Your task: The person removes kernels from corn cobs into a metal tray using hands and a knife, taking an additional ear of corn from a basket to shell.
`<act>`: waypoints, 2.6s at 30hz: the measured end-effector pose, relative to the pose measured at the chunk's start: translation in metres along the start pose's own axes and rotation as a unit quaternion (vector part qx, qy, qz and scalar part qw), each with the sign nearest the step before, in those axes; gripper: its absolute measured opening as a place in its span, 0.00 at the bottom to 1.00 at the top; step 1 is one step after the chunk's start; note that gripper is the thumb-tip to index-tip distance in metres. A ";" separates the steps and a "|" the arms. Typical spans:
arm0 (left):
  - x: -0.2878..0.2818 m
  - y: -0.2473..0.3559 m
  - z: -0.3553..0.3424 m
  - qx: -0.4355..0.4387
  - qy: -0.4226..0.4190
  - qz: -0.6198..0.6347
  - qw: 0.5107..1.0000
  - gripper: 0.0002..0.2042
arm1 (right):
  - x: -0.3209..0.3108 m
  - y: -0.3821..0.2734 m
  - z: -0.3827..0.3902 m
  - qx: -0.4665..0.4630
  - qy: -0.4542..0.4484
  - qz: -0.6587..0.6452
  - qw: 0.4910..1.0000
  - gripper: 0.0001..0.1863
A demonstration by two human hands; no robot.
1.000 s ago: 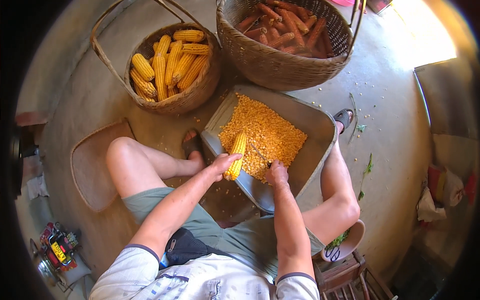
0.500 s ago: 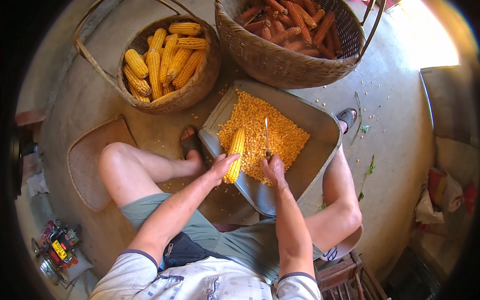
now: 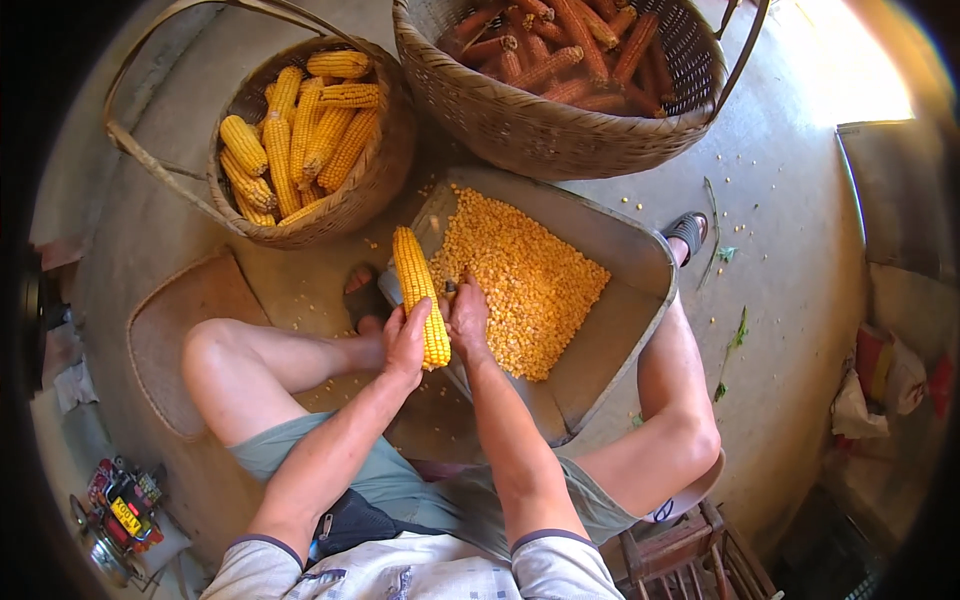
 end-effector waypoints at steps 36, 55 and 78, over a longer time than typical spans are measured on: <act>0.001 -0.017 0.002 -0.035 -0.029 -0.052 0.998 0.20 | -0.111 0.130 -0.035 0.171 0.119 0.061 0.976 0.18; -0.004 -0.022 -0.009 0.008 -0.024 -0.049 0.999 0.17 | 0.007 0.011 -0.018 0.243 -0.071 -0.194 0.948 0.20; 0.005 -0.052 0.000 -0.185 -0.136 -0.014 0.973 0.19 | -0.162 0.036 0.084 0.396 -0.021 -0.308 0.865 0.13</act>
Point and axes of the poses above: each hand's wrist, its own z-axis away from the middle knuckle, its own x-axis out of the palm, y = z × x, the point moved 6 cm from there along -z, towards the middle knuckle, and after that the axes turned 7 degrees about z, right-handed, at the moved point
